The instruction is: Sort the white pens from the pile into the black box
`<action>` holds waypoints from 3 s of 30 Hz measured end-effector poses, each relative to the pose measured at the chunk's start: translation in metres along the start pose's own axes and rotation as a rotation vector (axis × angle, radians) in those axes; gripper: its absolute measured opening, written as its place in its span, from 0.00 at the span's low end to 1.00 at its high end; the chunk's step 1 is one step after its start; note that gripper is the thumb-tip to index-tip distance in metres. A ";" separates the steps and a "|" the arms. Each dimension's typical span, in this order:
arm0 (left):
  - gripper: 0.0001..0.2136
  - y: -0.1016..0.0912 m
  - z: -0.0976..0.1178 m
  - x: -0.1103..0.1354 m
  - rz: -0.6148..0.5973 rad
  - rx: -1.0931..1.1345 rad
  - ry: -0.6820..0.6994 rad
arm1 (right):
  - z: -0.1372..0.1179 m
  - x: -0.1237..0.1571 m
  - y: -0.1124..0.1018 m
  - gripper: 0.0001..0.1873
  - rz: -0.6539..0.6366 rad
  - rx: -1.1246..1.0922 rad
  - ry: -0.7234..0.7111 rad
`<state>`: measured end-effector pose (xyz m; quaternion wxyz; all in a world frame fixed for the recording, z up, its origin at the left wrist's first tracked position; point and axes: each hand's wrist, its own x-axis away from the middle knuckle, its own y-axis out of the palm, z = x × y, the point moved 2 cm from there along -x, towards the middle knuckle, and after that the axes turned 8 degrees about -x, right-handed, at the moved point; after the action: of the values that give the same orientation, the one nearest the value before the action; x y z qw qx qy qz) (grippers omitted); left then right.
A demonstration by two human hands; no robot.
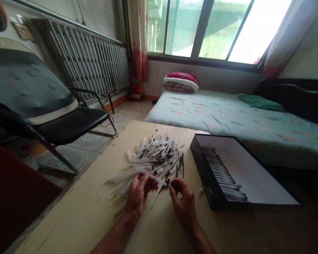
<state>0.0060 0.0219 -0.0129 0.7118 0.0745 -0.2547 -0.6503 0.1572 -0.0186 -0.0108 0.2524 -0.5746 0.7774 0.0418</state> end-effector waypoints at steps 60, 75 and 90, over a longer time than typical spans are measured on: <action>0.15 0.002 -0.001 0.002 -0.066 -0.096 0.071 | 0.007 0.007 0.006 0.19 -0.159 0.133 0.094; 0.15 0.001 -0.002 0.001 -0.051 -0.102 0.103 | 0.008 0.008 0.007 0.13 -0.190 0.112 0.119; 0.14 -0.001 -0.003 0.000 -0.057 -0.115 0.104 | 0.007 0.008 0.007 0.11 -0.198 0.087 0.102</action>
<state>0.0069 0.0214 -0.0160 0.7084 0.0745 -0.1776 -0.6791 0.1511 -0.0209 -0.0218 0.2400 -0.6385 0.7298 -0.0465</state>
